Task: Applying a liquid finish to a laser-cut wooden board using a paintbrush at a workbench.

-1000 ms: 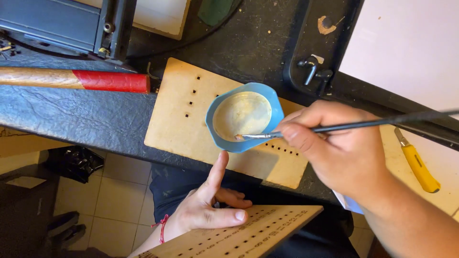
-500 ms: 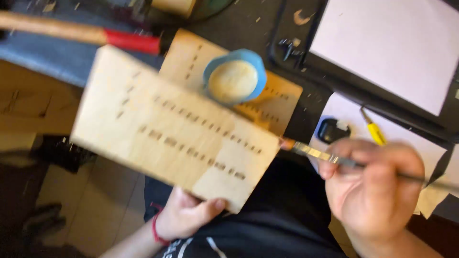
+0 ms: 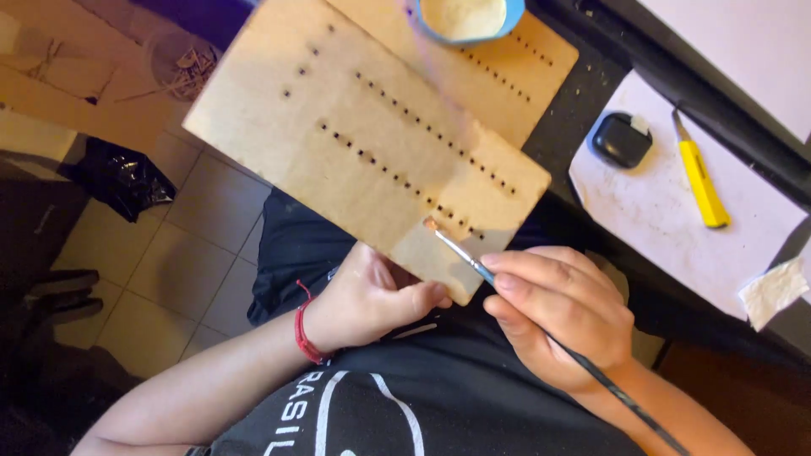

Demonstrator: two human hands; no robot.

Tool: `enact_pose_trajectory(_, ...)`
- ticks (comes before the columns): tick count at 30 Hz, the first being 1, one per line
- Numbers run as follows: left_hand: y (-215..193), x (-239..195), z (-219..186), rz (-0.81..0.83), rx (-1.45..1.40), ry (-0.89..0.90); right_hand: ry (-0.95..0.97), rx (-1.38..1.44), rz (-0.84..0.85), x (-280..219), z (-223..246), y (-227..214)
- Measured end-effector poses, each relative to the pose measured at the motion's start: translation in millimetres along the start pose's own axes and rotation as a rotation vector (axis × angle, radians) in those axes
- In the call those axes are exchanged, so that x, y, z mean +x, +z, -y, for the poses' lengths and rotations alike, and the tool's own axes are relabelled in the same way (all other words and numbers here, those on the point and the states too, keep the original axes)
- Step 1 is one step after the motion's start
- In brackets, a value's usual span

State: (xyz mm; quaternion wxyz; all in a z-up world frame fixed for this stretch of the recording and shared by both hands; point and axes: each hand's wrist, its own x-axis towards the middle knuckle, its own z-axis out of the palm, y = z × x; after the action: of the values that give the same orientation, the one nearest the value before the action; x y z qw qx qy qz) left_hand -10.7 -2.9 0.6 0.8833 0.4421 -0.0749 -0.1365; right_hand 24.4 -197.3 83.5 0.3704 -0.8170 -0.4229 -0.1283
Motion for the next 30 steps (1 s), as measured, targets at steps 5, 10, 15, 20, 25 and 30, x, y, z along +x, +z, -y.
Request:
enact_pose_trajectory(5,8.8,-8.6,1.8,-0.023,0.094,0.06,-0.1,0.013,0.023,-7.2,13.1,5.3)
enact_pose_trajectory(10,6.6,-18.7,13.7,-0.016,0.057,0.05,-0.07,0.054,0.04,-15.8,15.7,1.5)
enact_pose_trajectory(15,15.9,-16.3,2.5,-0.004,0.235,0.116,0.012,0.11,0.072,-8.6,36.2,1.7)
enact_pose_trajectory(20,13.3,-15.1,8.6,-0.027,0.321,0.148,0.061,0.04,0.037,-11.4,28.4,0.7)
enact_pose_trajectory(25,14.5,-13.9,7.3,0.019,0.412,0.197,0.042,0.144,0.067,-11.5,29.6,3.3)
enact_pose_trajectory(30,13.3,-16.2,10.7,-0.011,0.331,0.144,0.053,0.102,0.061,-22.9,19.8,-1.4)
